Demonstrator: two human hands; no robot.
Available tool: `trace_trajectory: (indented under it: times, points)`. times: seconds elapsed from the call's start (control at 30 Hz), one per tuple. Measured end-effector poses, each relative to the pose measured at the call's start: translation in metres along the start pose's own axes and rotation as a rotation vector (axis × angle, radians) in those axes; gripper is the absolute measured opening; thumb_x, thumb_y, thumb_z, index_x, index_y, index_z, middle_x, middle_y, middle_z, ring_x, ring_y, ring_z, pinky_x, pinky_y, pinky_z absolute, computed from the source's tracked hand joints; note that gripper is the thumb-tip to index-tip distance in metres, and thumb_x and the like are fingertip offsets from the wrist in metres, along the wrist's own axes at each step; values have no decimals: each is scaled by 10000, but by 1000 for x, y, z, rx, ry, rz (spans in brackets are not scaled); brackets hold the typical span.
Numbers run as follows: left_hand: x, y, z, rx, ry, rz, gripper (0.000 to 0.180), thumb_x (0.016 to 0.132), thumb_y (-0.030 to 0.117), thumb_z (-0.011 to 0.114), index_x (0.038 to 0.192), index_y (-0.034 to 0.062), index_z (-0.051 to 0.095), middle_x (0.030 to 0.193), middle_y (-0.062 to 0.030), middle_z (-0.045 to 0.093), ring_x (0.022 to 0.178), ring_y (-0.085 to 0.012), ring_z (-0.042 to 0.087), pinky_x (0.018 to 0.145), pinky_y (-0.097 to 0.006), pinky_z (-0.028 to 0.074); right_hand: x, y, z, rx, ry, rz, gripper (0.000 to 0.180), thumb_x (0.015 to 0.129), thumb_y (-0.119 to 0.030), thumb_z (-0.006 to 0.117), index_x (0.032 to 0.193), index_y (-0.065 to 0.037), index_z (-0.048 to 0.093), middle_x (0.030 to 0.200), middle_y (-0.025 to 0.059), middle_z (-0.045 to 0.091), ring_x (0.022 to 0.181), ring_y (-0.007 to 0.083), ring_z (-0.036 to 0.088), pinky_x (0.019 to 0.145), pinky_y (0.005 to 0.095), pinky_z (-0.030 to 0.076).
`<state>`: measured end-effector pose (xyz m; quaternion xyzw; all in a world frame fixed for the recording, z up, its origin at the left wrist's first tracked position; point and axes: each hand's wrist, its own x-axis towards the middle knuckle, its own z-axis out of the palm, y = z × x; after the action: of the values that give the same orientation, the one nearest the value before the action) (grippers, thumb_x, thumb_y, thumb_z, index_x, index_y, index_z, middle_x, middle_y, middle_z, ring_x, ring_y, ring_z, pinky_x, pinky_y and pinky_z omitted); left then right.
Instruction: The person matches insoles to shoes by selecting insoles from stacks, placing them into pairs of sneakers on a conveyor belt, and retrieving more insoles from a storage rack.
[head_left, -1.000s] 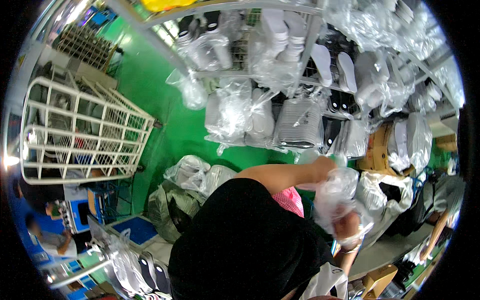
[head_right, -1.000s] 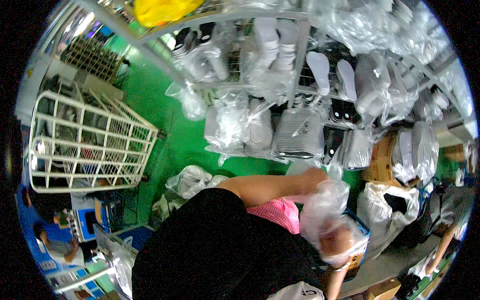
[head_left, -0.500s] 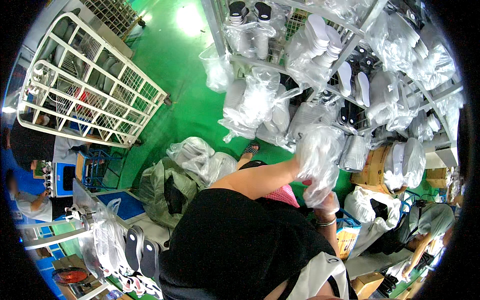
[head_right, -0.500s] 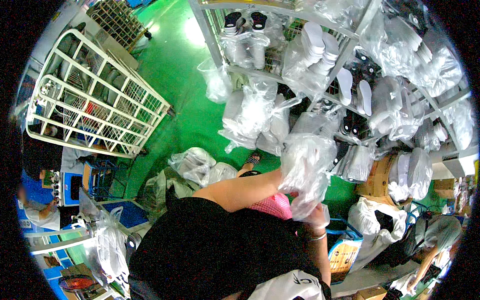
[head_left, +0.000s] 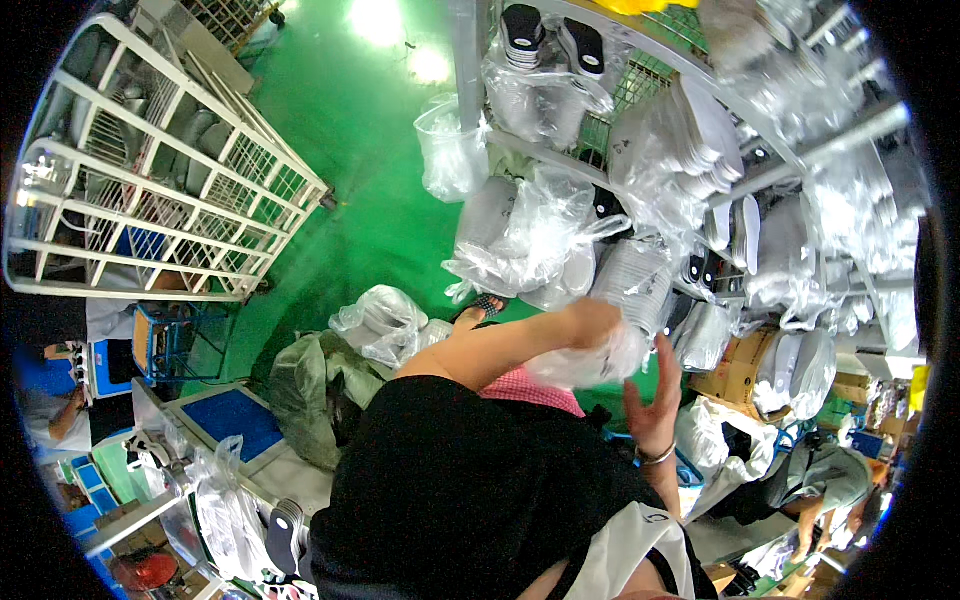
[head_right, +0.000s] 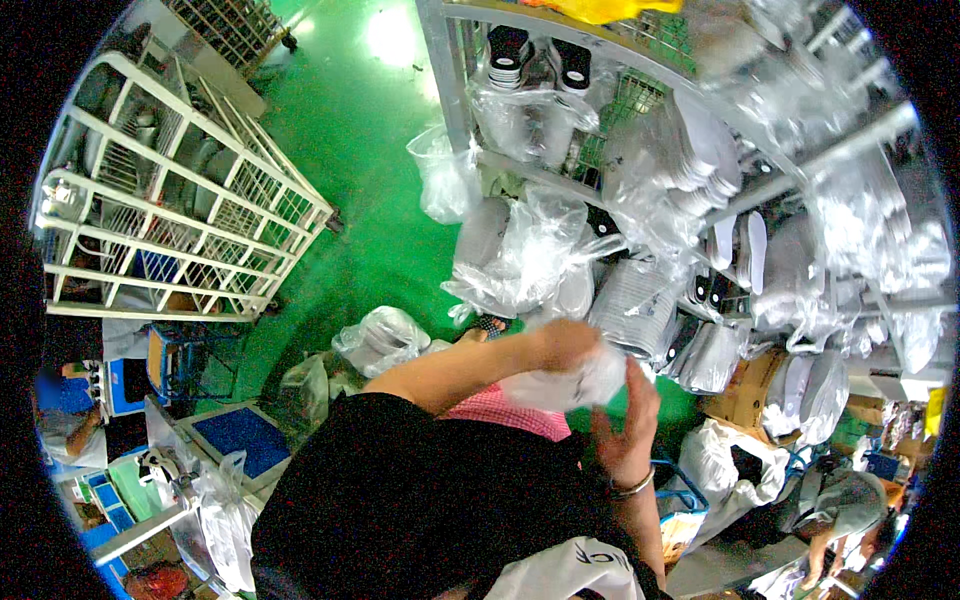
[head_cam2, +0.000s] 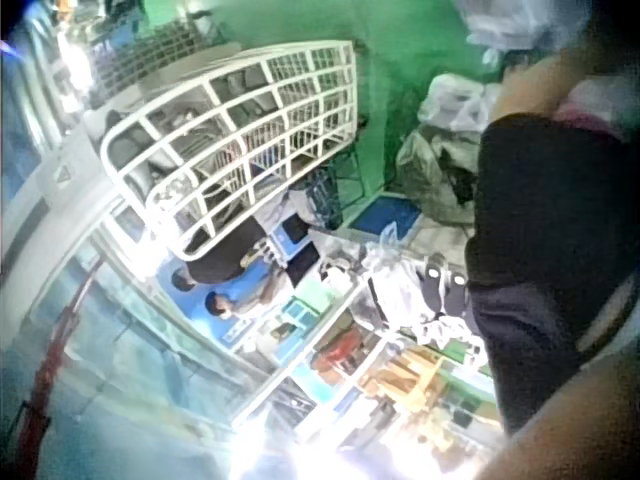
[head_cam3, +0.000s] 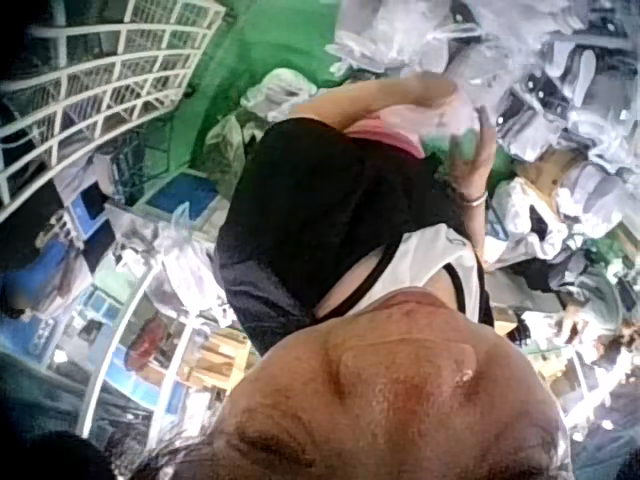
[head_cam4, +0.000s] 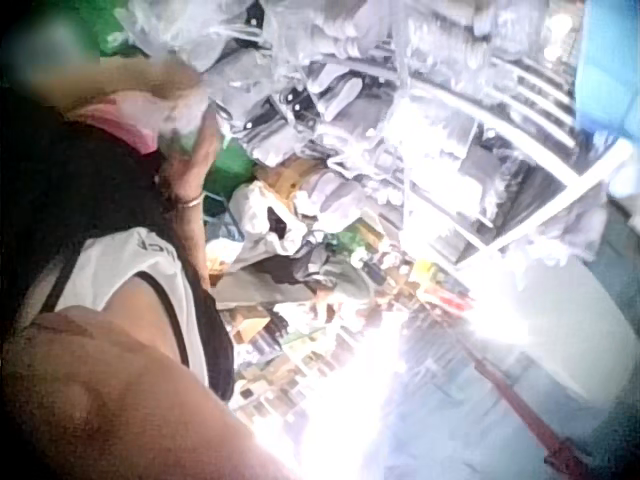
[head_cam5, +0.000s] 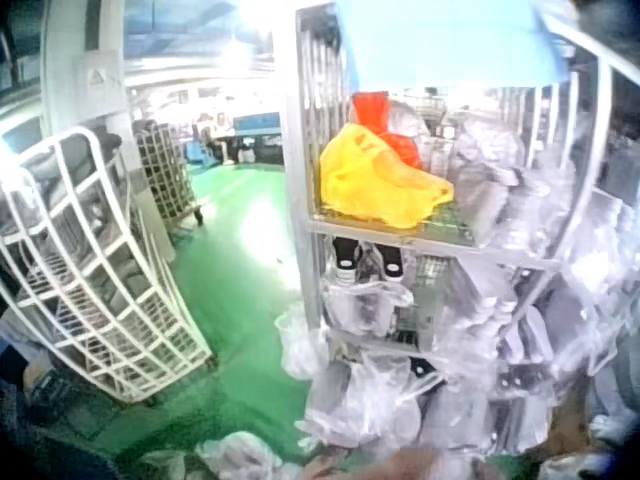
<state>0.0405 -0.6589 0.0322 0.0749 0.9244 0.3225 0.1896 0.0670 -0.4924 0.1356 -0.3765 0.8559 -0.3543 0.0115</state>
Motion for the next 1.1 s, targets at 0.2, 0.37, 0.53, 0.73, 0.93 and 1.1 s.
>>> trace_trajectory:
  times: [0.2, 0.37, 0.53, 0.73, 0.93, 1.1]
  points:
    - [0, -58, 21, -1540, 163, -47, 339, 862, 268, 307, 967, 32, 527, 893, -94, 566, 780, -201, 545, 722, -328, 439, 80, 46, 70, 1144, -374, 490, 575, 805, -230, 502, 1270, -40, 222, 1249, 109, 319, 1053, 211, 419, 820, 330, 402]
    - [-8, -119, 13, -1841, 416, -506, 300, 814, 233, 374, 984, 28, 511, 979, -120, 530, 869, -177, 501, 762, -344, 401, 114, 54, 156, 1030, -539, 1221, 466, 752, -61, 531, 1181, -38, 351, 1084, 94, 473, 906, 203, 498, 722, 307, 453]
    - [-87, -220, -27, -1070, 80, -7, 433, 726, 218, 528, 1134, 93, 453, 1022, -85, 533, 933, -176, 495, 829, -314, 371, 172, 63, 159, 914, -691, 782, 324, 804, -83, 432, 1123, -30, 412, 1076, 71, 491, 956, 187, 487, 807, 298, 417]
    - [-135, -361, -80, -1115, 980, -768, 594, 712, 398, 595, 1113, -5, 425, 1022, -106, 498, 916, -181, 480, 809, -273, 375, 275, 52, 167, 563, -210, 135, 369, 727, -25, 544, 1084, -27, 450, 1120, 82, 453, 1014, 204, 453, 845, 329, 419]
    - [-25, -389, -103, -1058, 1101, -853, 819, 565, 448, 682, 1159, -11, 354, 1097, -186, 434, 999, -287, 443, 842, -342, 370, 322, 52, 236, 430, -40, -85, 448, 682, -171, 635, 1074, -61, 449, 1055, 91, 503, 1046, 230, 428, 926, 404, 308]
    - [43, -375, -103, -771, 1177, -1235, 821, 542, 433, 685, 1161, 11, 350, 1082, -174, 428, 995, -321, 419, 844, -374, 357, 346, 29, 268, 30, -14, -384, 376, 656, -180, 642, 990, -68, 511, 939, 84, 551, 1023, 244, 429, 911, 375, 300]
